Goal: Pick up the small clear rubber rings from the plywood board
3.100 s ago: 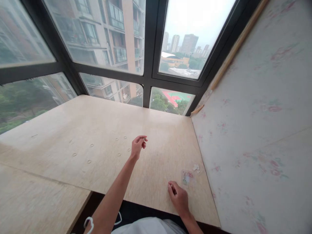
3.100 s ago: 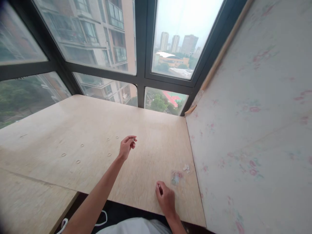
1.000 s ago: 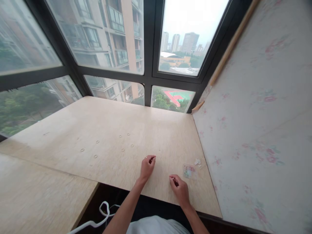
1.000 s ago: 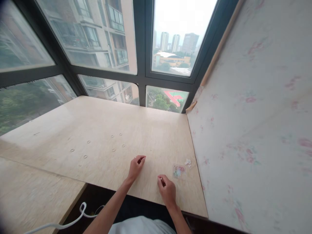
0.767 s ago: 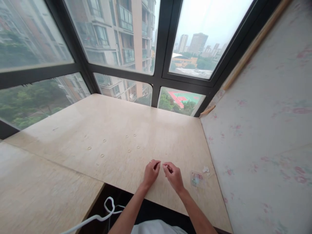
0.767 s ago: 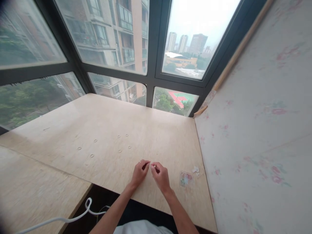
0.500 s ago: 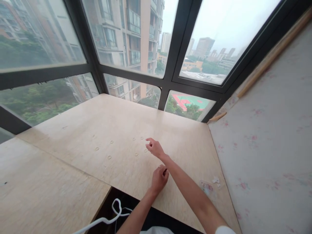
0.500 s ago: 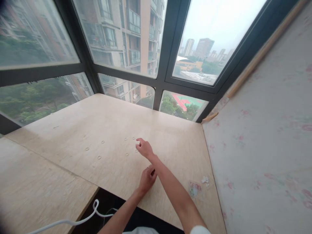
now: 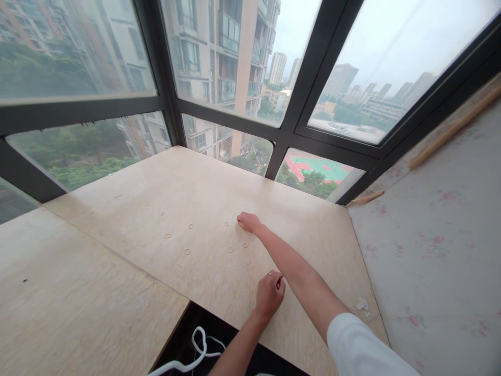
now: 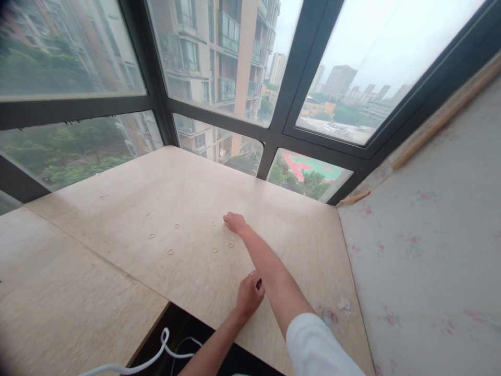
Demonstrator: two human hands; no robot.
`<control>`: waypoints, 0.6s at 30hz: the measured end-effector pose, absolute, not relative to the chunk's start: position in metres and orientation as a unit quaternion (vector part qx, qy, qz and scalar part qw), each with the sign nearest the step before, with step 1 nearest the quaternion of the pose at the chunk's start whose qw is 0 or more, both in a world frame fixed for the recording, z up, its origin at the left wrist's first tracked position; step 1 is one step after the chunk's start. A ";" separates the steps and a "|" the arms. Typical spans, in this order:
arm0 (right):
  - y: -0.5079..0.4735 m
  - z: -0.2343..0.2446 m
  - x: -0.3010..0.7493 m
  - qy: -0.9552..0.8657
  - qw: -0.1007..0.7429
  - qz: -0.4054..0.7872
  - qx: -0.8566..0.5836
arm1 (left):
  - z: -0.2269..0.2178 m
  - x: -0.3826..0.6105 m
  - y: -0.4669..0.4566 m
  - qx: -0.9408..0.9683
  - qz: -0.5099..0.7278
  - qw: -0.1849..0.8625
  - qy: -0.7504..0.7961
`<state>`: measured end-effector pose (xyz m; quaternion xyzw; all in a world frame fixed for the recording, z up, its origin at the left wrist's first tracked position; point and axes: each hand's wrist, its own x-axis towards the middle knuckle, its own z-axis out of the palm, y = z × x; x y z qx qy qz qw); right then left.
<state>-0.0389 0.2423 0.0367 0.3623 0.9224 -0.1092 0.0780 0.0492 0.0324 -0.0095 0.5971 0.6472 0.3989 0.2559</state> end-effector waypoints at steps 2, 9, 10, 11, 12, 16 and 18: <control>0.244 0.036 -0.039 0.927 0.096 -0.099 0.349 | -0.009 0.050 0.033 0.597 0.395 0.253 0.651; 0.246 0.037 -0.025 0.924 0.108 -0.132 0.342 | -0.011 0.052 0.034 0.594 0.403 0.240 0.654; 0.245 0.038 -0.020 0.923 0.097 -0.144 0.343 | -0.012 0.052 0.034 0.593 0.405 0.239 0.654; 0.243 0.039 -0.015 0.922 0.081 -0.157 0.344 | -0.012 0.052 0.034 0.593 0.407 0.238 0.653; 0.242 0.040 -0.009 0.921 0.061 -0.171 0.346 | -0.013 0.052 0.034 0.592 0.409 0.236 0.653; 0.230 0.047 0.018 0.905 -0.043 -0.233 0.353 | -0.014 0.050 0.034 0.593 0.419 0.234 0.646; 0.221 0.050 0.033 0.889 -0.102 -0.267 0.357 | -0.013 0.049 0.034 0.595 0.427 0.235 0.639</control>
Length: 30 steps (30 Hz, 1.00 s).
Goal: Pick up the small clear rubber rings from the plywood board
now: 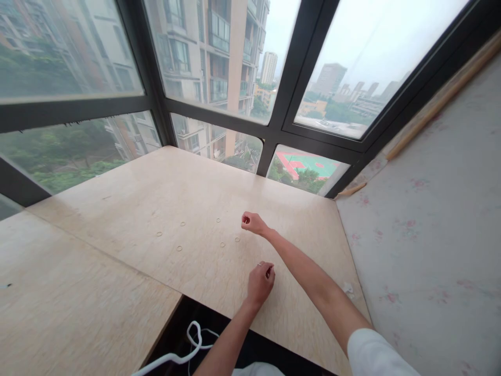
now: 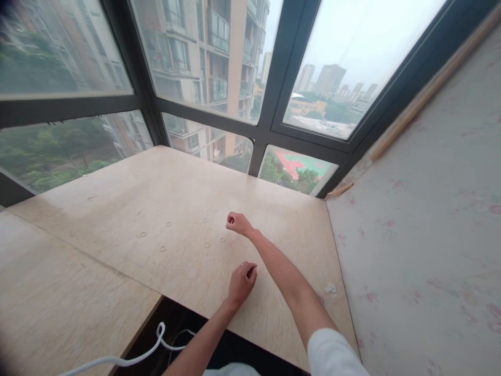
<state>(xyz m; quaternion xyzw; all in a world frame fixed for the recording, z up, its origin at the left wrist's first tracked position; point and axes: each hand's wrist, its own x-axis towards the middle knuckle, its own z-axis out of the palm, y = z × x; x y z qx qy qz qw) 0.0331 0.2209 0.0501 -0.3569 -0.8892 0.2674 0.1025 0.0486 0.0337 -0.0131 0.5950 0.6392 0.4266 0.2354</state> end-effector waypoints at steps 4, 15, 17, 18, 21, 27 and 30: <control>0.201 0.057 0.065 -0.846 0.214 0.338 -0.352 | -0.011 0.046 0.031 0.598 0.441 0.239 0.626; 0.139 0.069 0.155 -0.732 0.369 0.436 -0.370 | -0.014 0.044 0.029 0.647 0.409 0.228 0.601; 0.127 0.069 0.177 -0.712 0.400 0.418 -0.398 | -0.012 0.043 0.029 0.651 0.413 0.224 0.596; 0.120 0.069 0.189 -0.702 0.416 0.403 -0.415 | -0.011 0.043 0.029 0.652 0.417 0.223 0.593; 0.095 0.066 0.231 -0.664 0.458 0.352 -0.474 | -0.009 0.042 0.030 0.651 0.430 0.225 0.584; 0.037 0.051 0.315 -0.591 0.479 0.280 -0.585 | -0.009 0.041 0.032 0.643 0.445 0.230 0.579; 0.016 0.044 0.339 -0.587 0.456 0.269 -0.613 | -0.010 0.041 0.032 0.638 0.443 0.239 0.583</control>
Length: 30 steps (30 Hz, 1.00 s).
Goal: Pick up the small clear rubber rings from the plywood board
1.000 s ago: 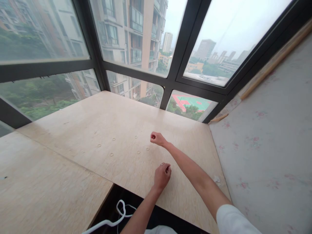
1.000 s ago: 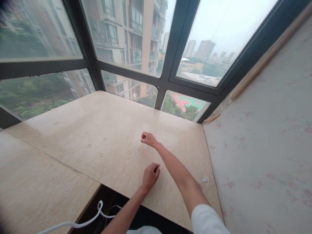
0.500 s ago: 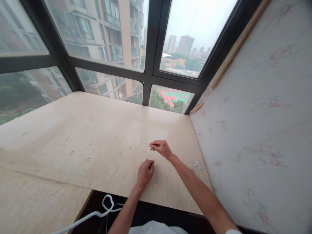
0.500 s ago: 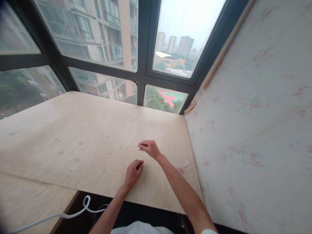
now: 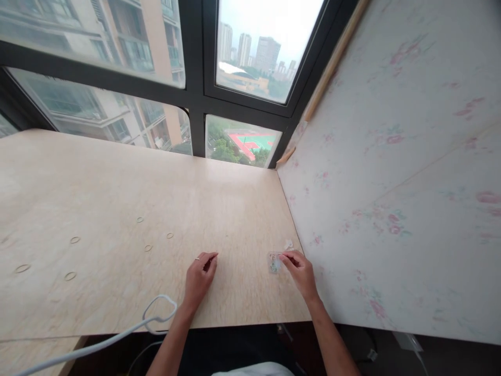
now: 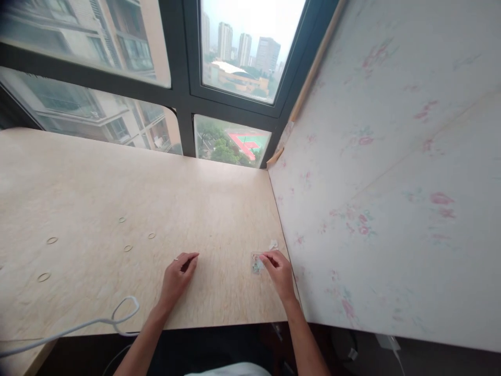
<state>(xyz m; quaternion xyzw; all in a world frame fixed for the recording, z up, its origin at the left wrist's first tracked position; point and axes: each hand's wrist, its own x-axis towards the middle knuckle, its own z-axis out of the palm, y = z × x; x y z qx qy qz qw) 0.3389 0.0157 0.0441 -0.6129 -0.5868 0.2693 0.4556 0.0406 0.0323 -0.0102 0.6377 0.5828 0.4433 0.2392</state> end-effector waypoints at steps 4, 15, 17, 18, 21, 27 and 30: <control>0.000 0.040 0.345 -0.615 0.402 0.258 -0.628 | -0.009 0.040 0.031 0.633 0.445 0.256 0.579; -0.012 0.035 0.337 -0.700 0.343 0.132 -0.612 | -0.003 0.040 0.028 0.619 0.463 0.268 0.575; -0.015 0.035 0.332 -0.700 0.357 0.130 -0.604 | -0.003 0.040 0.028 0.619 0.466 0.271 0.571; -0.016 0.036 0.329 -0.701 0.364 0.131 -0.599 | -0.003 0.040 0.028 0.618 0.468 0.272 0.570; -0.020 0.032 0.316 -0.712 0.374 0.152 -0.575 | -0.004 0.040 0.026 0.617 0.469 0.275 0.569; -0.027 0.011 0.281 -0.743 0.356 0.279 -0.494 | -0.006 0.042 0.016 0.618 0.456 0.271 0.580; -0.030 0.000 0.266 -0.749 0.345 0.316 -0.470 | -0.005 0.040 0.015 0.598 0.454 0.293 0.592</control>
